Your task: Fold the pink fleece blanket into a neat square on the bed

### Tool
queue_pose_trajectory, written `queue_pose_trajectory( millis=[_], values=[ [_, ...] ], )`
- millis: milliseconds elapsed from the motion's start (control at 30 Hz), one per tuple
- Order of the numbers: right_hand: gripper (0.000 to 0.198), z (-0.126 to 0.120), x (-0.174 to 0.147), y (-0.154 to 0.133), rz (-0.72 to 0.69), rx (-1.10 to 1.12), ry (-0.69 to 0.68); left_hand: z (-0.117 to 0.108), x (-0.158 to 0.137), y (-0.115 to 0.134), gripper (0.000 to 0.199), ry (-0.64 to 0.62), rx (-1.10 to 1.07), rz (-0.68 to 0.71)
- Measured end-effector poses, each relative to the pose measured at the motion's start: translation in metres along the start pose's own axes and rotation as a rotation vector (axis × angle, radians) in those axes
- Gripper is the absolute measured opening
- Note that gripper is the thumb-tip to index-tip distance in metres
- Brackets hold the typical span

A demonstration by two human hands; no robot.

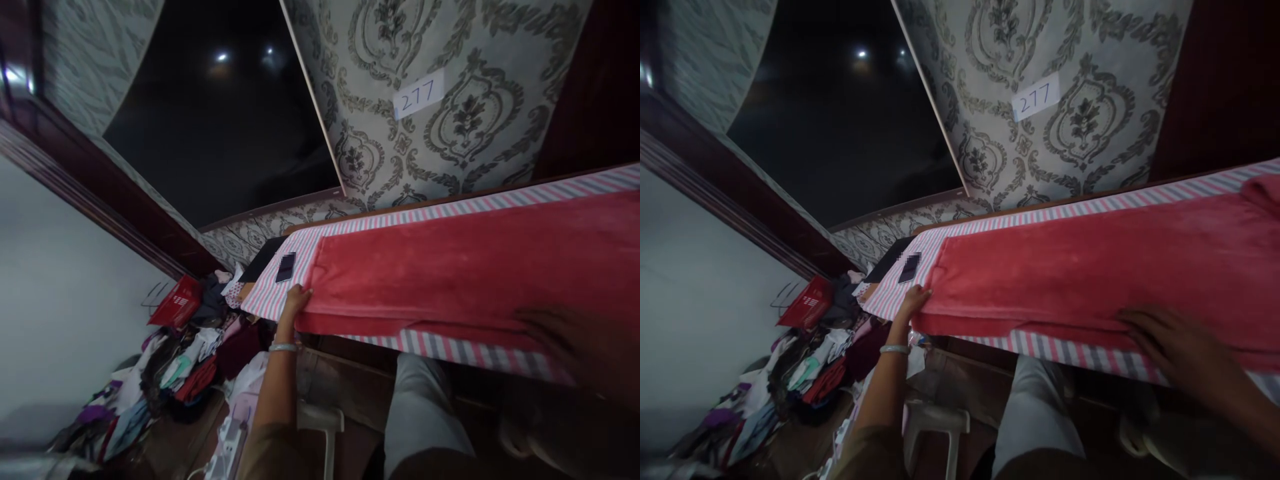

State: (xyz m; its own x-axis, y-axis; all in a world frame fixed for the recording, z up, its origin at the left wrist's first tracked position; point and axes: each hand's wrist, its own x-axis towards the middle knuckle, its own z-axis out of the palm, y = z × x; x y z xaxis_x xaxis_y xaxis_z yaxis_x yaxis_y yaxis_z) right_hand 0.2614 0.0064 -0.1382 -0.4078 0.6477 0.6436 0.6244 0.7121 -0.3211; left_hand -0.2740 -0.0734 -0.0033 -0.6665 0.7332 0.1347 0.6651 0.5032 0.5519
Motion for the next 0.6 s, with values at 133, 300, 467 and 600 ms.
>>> queue_pose_trajectory(
  millis=[133,300,467,600],
  values=[
    [0.041,0.002,-0.003,-0.004,-0.047,-0.053,0.032,0.013,-0.018,-0.006,0.013,-0.008,0.103,-0.058],
    [0.039,-0.019,-0.002,-0.018,-0.108,-0.239,0.182,0.009,-0.022,-0.002,0.022,0.004,0.128,-0.051],
    [0.034,-0.031,-0.012,-0.032,-0.147,-0.253,0.161,0.006,-0.023,-0.006,0.02,-0.02,0.058,-0.033],
    [0.036,-0.024,-0.014,-0.035,-0.109,-0.257,0.103,0.002,-0.019,-0.006,0.021,-0.003,-0.104,-0.02]
  ],
)
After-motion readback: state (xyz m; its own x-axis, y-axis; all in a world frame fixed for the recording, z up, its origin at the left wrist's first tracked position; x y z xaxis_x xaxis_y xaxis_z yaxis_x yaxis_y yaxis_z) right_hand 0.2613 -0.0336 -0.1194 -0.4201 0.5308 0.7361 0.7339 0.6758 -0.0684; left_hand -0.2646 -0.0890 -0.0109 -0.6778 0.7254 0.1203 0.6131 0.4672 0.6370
